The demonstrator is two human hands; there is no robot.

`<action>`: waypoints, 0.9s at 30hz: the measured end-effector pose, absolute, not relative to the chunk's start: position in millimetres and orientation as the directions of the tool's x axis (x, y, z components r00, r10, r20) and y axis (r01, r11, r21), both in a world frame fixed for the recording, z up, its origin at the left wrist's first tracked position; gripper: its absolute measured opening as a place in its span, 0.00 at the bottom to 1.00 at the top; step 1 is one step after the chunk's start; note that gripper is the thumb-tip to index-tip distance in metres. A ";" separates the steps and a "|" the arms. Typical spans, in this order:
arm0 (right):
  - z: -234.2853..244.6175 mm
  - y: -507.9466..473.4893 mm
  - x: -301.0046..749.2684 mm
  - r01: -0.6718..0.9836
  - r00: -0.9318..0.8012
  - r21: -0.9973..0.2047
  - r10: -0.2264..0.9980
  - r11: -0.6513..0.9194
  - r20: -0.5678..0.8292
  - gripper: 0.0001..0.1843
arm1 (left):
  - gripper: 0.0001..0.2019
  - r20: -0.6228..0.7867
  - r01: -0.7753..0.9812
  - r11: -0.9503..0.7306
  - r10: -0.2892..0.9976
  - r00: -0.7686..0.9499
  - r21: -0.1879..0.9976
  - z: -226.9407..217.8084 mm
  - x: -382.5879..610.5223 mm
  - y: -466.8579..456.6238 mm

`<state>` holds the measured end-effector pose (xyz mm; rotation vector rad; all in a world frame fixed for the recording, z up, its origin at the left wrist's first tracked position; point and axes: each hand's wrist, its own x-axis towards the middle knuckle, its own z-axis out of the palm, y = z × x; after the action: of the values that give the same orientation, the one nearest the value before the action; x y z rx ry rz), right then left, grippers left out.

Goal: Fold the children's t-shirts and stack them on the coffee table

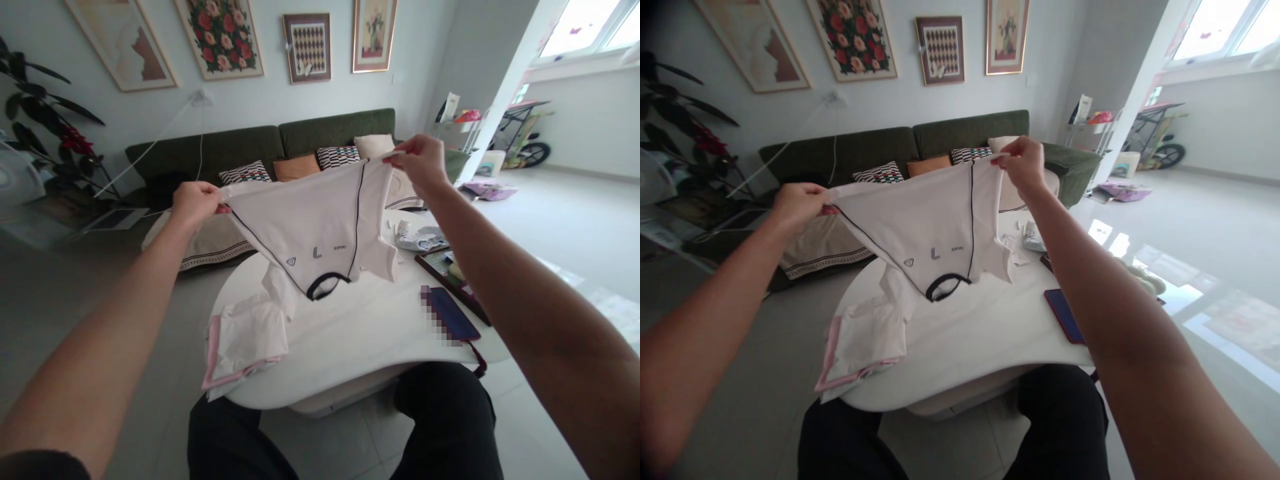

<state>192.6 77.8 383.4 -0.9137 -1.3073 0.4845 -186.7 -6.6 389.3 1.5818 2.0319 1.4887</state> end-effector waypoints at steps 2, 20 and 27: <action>385.9 74.7 206.5 0.147 0.255 -0.731 0.689 0.666 0.679 0.08 | 0.10 0.585 0.794 -0.097 0.731 -0.352 0.600 393.1 -182.8 -28.4; 62.3 -58.4 272.2 0.714 0.050 -0.696 0.986 0.075 0.158 0.09 | 0.14 -0.021 0.857 -0.071 0.995 0.094 0.510 94.6 -89.9 -97.7; -0.2 -155.2 184.2 0.625 0.030 -0.761 0.980 -0.173 -0.199 0.10 | 0.18 -0.159 0.911 0.313 0.947 -0.278 0.268 64.8 -157.3 -13.6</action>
<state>184.2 -155.2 -0.2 -1.8426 -1.6240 0.9901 -157.3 -13.6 64.8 1.6792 2.2958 0.1783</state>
